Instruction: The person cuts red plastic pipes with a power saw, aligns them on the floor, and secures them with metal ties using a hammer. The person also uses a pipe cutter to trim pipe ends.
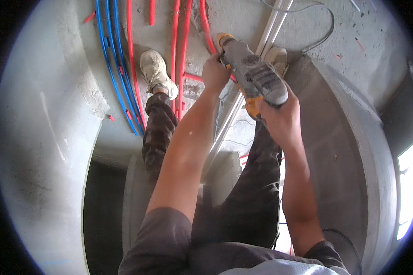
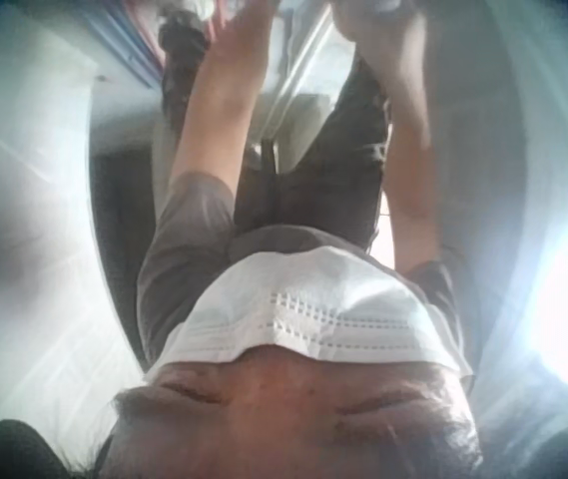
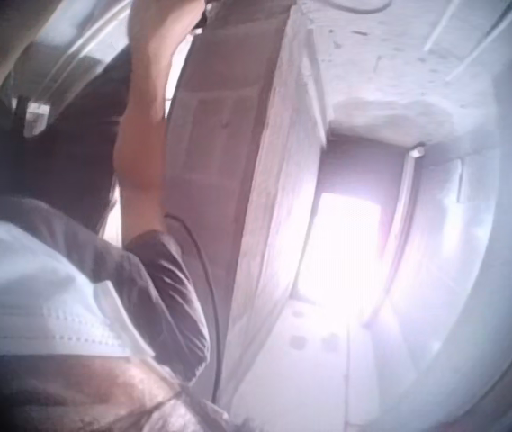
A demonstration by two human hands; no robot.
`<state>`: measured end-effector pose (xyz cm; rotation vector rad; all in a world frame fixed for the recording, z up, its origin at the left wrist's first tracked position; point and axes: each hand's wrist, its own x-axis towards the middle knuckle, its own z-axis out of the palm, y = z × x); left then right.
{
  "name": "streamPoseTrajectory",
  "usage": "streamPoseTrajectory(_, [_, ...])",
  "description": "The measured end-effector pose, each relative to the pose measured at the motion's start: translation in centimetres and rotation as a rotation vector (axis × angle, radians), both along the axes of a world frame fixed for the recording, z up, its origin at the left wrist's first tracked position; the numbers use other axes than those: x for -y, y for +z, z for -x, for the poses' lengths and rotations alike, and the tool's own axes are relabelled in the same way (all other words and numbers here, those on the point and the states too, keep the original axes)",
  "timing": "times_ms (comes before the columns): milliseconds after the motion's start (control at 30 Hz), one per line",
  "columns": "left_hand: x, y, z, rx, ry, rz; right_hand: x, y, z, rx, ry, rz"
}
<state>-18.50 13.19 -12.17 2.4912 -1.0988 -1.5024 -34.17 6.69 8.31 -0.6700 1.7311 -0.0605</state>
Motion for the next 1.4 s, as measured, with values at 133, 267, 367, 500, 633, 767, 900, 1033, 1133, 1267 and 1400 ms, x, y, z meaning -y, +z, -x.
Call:
streamPoseTrajectory(133, [-1.1,-0.2,0.0,-0.034,0.028,-0.039,-0.7,0.1,0.2,0.015,-0.001,0.044])
streamPoseTrajectory(267, [0.1,-2.1,-0.7,-0.024,0.009,-0.035,-0.9,-1.0,0.8,0.07,-0.065,0.043])
streamPoseTrajectory(367, [-2.3,-2.2,-1.0,-0.015,-0.006,-0.04,-2.7,-2.0,1.1,0.1,-0.073,0.066])
streamPoseTrajectory(500, [-1.6,-2.0,-2.3,-0.042,0.017,0.02,-4.0,-1.4,-0.3,0.033,-0.024,0.077])
streamPoseTrajectory(633, [-3.3,-1.9,-3.2,-0.107,-0.066,0.173,-6.4,0.1,-0.9,0.112,-0.165,0.081])
streamPoseTrajectory(767, [-3.3,-0.1,-2.6,-0.193,-0.023,0.151,-7.2,2.8,-1.7,0.031,-0.096,0.033])
streamPoseTrajectory(900, [-3.1,-1.2,-3.0,-0.185,-0.029,0.157,-6.4,1.8,-2.1,0.019,-0.064,0.123])
streamPoseTrajectory(1033, [-2.3,-2.5,-3.1,-0.114,-0.086,0.244,-5.7,0.1,-3.0,-0.002,-0.07,0.206])
streamPoseTrajectory(1133, [-1.3,-2.4,-3.5,-0.144,-0.083,0.146,-5.3,-0.1,-2.1,0.084,-0.152,0.166])
streamPoseTrajectory(1267, [-3.3,-2.8,-3.0,-0.068,-0.081,0.137,-4.5,0.3,-0.9,0.046,-0.047,0.152])
streamPoseTrajectory(1400, [-4.4,0.3,-1.4,-0.152,0.025,0.067,-5.0,3.7,-1.1,-0.01,0.007,0.024])
